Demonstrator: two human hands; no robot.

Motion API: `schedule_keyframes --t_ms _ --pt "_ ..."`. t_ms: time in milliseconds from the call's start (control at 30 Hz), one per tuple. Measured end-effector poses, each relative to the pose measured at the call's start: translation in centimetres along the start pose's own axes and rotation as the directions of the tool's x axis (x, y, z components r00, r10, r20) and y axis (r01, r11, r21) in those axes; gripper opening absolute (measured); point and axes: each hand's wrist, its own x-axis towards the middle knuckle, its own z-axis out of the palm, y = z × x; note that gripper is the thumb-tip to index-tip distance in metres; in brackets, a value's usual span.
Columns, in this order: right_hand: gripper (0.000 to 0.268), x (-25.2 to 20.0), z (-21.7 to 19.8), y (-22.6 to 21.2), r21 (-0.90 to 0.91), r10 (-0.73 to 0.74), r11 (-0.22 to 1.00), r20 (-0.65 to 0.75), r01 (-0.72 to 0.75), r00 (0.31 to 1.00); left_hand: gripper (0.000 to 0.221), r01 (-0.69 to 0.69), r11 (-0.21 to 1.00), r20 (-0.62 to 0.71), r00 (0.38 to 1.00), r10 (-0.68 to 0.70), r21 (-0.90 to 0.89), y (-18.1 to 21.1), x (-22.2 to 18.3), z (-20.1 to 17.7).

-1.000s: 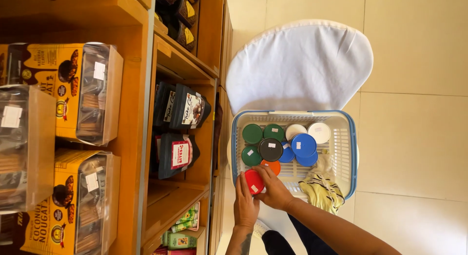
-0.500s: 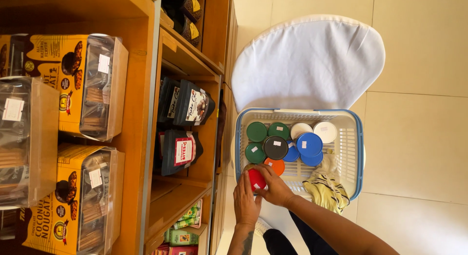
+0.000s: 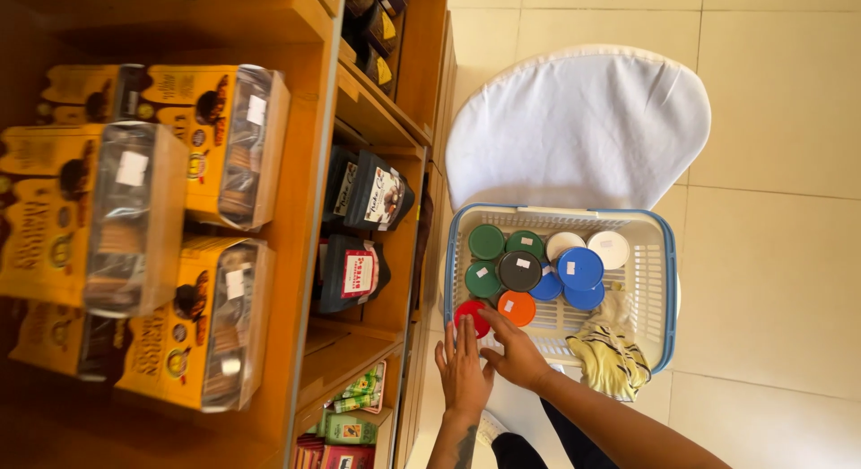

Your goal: Remove jars from a wooden display shelf into a shopping basket, wipe the shelf clean with a cloth, and then wipe individual jars.

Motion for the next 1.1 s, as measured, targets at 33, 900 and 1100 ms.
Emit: schedule_keyframes --t_ms 33,900,1100 --pt "0.077 -0.2 -0.3 -0.5 0.0 -0.012 1.0 -0.001 0.012 1.0 0.09 0.001 1.0 -0.011 1.0 -0.001 0.005 0.4 -0.1 -1.0" --pt "0.075 -17.9 -10.0 -42.5 0.208 -0.796 0.56 -0.133 0.802 0.59 0.076 -0.236 0.954 -0.735 0.611 0.294 0.186 11.9 -20.3 -50.3" --pt "0.076 -22.6 -7.0 -51.9 0.295 -0.962 0.205 -0.117 0.933 0.248 0.079 -0.071 0.93 -0.835 0.42 0.356 0.361 12.4 -28.7 -57.8"
